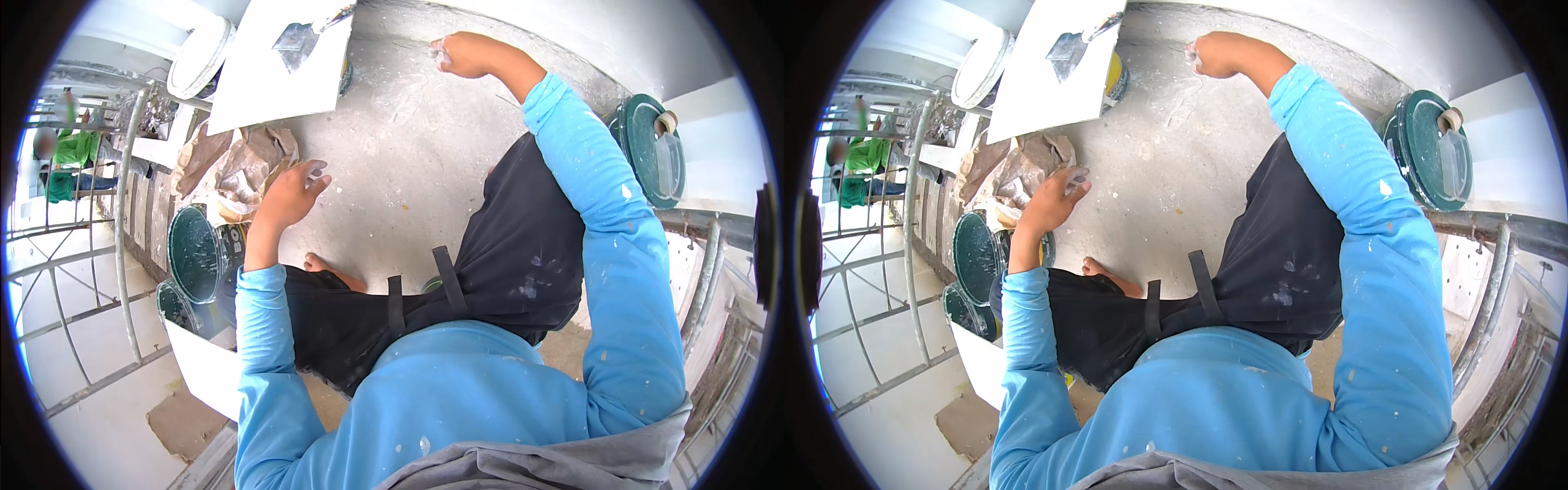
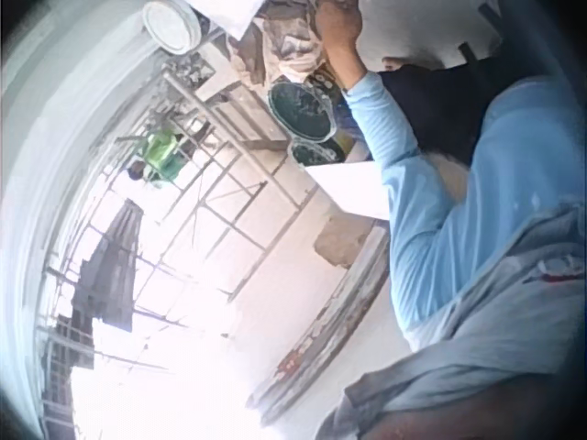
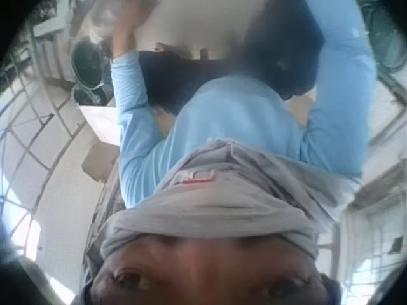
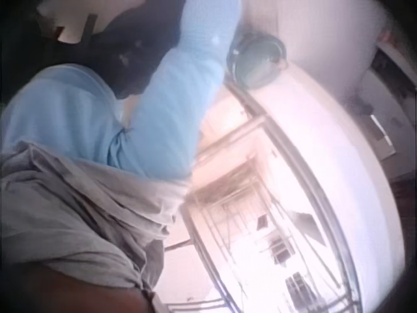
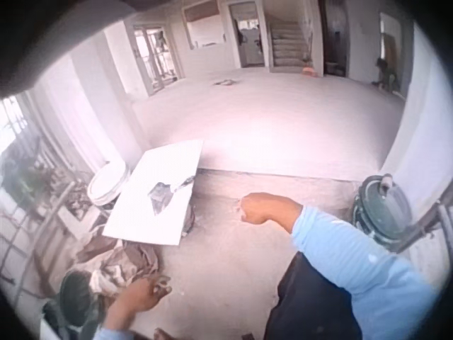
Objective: The person sits on the floor and uses a trowel and a smaller scraper to smooth a white plaster-like substance on a large white board. They repeatedly scoop the material from a bag, spread it on the board, and scrape the surface to create a smooth finish.
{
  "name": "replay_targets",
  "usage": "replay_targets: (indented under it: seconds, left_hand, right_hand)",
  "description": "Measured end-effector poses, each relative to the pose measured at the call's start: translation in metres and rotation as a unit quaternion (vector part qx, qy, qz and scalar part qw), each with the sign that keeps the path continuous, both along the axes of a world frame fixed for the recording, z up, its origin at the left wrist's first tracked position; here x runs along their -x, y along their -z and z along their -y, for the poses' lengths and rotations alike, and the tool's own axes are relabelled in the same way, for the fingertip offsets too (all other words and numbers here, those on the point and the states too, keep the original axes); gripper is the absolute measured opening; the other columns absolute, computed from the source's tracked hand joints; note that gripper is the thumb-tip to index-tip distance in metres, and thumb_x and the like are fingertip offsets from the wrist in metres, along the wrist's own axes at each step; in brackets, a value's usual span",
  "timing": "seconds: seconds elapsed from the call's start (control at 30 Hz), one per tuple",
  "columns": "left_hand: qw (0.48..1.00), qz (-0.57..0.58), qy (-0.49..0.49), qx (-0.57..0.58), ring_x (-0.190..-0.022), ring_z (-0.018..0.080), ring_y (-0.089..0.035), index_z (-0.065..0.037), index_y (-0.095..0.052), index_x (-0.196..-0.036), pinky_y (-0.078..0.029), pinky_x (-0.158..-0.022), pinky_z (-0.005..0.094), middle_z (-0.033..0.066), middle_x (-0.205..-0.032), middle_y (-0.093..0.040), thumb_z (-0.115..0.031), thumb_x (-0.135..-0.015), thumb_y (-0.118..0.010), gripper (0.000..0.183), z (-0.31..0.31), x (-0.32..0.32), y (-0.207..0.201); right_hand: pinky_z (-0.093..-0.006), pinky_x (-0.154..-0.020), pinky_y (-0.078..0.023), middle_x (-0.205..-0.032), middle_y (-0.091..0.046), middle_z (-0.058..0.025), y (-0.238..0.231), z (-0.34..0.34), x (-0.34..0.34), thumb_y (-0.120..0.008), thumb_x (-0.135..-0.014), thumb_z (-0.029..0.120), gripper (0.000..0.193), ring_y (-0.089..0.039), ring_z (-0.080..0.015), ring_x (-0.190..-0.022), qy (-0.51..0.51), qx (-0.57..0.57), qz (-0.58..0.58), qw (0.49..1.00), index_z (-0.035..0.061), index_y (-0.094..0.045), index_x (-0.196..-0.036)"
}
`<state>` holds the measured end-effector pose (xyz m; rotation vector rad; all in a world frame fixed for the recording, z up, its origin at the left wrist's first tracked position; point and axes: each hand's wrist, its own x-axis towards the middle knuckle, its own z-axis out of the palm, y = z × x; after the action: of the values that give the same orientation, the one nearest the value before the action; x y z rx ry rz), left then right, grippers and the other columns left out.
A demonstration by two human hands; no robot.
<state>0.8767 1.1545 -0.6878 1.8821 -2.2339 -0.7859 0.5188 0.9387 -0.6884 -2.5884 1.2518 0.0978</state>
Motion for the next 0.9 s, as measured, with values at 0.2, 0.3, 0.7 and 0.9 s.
replay_targets:
  seconds: [0.2, 0.3, 0.7, 0.9]
  left_hand:
    - [0.999, -0.040, -0.006, -0.002, -0.110, 0.0365, -0.067, -0.002, -0.065, -0.128, -0.051, -0.094, 0.0410, 0.0226, -0.120, -0.069, -0.038, -0.101, -0.063, 0.045, -0.031, 0.022, -0.071]
    - [0.994, -0.099, -0.036, -0.043, -0.110, 0.0344, -0.067, -0.002, -0.065, -0.130, -0.051, -0.096, 0.0410, 0.0225, -0.120, -0.070, -0.040, -0.101, -0.062, 0.048, -0.037, 0.003, -0.071]
    - [0.955, -0.053, -0.288, -0.043, -0.114, 0.0440, -0.065, 0.005, -0.057, -0.136, -0.050, -0.098, 0.0472, 0.0288, -0.119, -0.068, -0.057, -0.099, -0.054, 0.072, 0.060, -0.053, 0.045]
    - [0.845, -0.280, -0.456, -0.017, -0.109, 0.0329, -0.067, 0.006, -0.044, -0.142, -0.051, -0.096, 0.0474, 0.0239, -0.120, -0.066, -0.061, -0.102, -0.045, 0.078, 0.109, -0.059, 0.083]
  right_hand:
    - [-0.0462, -0.094, -0.052, -0.116, -0.071, -0.0221, 0.024, -0.001, 0.004, -0.067, -0.092, 0.028, 0.047, -0.067, -0.0409, -0.106, -0.028, -0.072, -0.073, 0.994, 0.0071, -0.063, -0.135]
    - [-0.0479, -0.093, -0.052, -0.118, -0.071, -0.0212, 0.037, 0.032, -0.005, -0.067, -0.092, 0.028, 0.036, -0.067, -0.0424, -0.107, -0.005, -0.051, -0.155, 0.987, 0.0049, -0.071, -0.120]
    - [-0.0446, -0.091, -0.057, -0.133, -0.065, -0.0109, 0.221, 0.120, -0.182, -0.057, -0.104, 0.026, 0.038, -0.068, -0.0298, -0.108, 0.405, -0.383, 0.478, 0.679, 0.0058, -0.060, -0.136]
    - [-0.0505, -0.087, -0.057, -0.122, -0.069, -0.0115, 0.320, 0.205, -0.245, -0.051, -0.103, 0.048, 0.050, -0.068, -0.0290, -0.107, 0.235, -0.563, 0.718, 0.336, 0.0066, -0.059, -0.129]
